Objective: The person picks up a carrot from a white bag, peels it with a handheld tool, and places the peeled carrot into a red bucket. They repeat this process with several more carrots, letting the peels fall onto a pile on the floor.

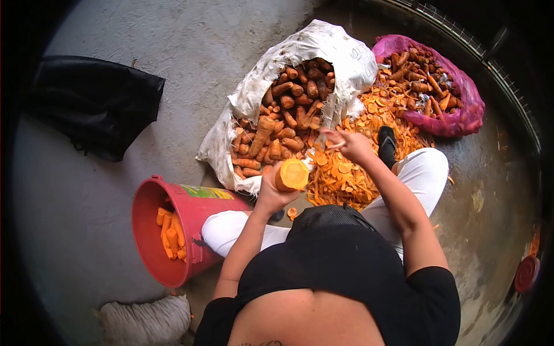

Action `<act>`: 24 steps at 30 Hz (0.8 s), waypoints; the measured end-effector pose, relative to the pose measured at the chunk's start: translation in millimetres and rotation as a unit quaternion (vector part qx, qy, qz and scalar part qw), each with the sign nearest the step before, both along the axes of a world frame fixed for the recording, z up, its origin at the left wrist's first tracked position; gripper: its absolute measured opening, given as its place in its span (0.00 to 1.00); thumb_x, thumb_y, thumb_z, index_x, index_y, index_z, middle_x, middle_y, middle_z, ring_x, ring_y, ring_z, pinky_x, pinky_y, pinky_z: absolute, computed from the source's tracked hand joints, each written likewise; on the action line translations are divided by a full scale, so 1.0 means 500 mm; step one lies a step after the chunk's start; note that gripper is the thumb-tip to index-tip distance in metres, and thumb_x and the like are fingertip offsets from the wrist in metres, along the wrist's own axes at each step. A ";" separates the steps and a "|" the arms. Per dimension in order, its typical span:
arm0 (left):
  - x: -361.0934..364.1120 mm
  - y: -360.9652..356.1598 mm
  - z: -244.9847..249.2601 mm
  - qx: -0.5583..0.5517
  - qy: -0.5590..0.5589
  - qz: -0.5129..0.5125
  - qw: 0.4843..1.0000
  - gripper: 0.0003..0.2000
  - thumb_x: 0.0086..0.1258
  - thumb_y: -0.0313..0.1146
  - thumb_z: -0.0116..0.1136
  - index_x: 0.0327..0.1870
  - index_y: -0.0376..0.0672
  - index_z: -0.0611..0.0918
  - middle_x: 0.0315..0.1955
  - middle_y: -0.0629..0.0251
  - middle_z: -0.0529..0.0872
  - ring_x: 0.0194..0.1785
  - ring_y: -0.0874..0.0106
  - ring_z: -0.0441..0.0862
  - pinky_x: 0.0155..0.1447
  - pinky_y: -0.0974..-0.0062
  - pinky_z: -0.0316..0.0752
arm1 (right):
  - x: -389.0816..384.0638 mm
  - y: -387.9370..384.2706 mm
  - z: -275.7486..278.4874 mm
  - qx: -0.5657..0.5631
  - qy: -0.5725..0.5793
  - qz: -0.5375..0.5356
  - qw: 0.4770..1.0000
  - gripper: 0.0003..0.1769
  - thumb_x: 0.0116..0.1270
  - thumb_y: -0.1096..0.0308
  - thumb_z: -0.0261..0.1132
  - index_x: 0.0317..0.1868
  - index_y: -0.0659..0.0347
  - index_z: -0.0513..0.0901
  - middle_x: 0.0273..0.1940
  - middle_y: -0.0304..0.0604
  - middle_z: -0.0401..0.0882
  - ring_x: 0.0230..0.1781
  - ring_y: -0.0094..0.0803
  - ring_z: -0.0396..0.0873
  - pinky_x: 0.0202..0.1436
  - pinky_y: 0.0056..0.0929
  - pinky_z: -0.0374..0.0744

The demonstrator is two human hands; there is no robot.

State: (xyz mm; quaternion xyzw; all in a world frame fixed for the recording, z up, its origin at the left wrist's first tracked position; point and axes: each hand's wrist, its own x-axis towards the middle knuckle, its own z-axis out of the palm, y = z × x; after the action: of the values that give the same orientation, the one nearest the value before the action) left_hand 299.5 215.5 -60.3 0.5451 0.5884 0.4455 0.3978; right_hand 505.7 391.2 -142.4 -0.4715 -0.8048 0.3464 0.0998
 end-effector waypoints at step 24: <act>-0.081 0.029 -0.192 -0.147 0.177 0.345 0.910 0.29 0.52 0.34 0.70 0.54 0.37 0.69 0.43 0.50 0.82 0.45 0.51 0.81 0.48 0.57 0.76 | -0.023 -0.085 -0.031 -0.393 0.283 -0.190 0.854 0.26 0.69 0.40 0.57 0.38 0.59 0.77 0.14 0.33 0.62 0.08 0.23 0.60 0.13 0.24 0.60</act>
State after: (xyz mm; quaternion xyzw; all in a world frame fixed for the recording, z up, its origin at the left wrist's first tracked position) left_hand 258.8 230.0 -156.2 0.3131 0.8594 0.3598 0.1842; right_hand 493.9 348.8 -157.8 -0.4965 -0.4330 0.7269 0.1937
